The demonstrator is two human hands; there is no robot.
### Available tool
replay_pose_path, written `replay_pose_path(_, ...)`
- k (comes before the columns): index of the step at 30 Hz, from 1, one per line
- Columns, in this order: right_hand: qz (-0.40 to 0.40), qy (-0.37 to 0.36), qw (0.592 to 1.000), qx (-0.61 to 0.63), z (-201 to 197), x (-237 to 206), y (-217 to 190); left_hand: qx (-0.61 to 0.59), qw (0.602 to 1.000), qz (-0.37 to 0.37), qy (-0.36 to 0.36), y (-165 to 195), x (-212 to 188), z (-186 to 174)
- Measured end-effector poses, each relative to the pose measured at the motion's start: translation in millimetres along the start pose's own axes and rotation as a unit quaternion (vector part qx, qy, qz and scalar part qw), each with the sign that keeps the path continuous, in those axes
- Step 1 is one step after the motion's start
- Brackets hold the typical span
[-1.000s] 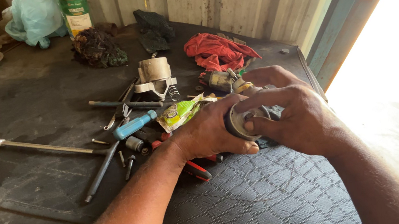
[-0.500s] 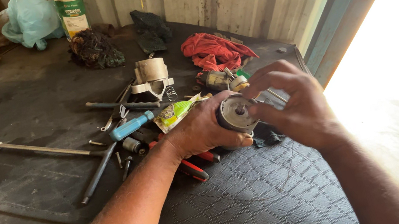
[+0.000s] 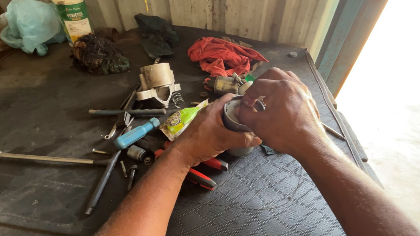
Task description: The person uses a screwdriver to adjust internal components of a cylindrical metal housing with copper windings. They wipe the interior with a cloth, apply a paste from a tube, and insert a rotor-like assembly into the housing. The person then places a metal cap over the opening and sets the assembly aside.
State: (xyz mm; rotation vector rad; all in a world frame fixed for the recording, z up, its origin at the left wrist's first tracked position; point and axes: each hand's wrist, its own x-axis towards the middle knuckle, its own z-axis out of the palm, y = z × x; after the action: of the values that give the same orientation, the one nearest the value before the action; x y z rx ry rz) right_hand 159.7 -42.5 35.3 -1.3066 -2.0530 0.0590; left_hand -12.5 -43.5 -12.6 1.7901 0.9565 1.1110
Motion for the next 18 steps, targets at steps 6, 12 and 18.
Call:
replay_pose_path(6,-0.062,-0.027,0.997,0.045,1.0,6.1,16.1,-0.083,0.996,-0.024,-0.011,-8.4,0.4,-1.9)
replay_pose_path(12,0.071,0.053,0.937,0.338,7.7,8.6,63.1,-0.177,0.983,-0.015,-0.038,-21.9,6.3,-3.3)
replay_pose_path(18,0.204,0.037,0.97,0.128,13.0,6.9,88.9,-0.157,0.986,-0.004,-0.05,-27.3,7.8,-6.0)
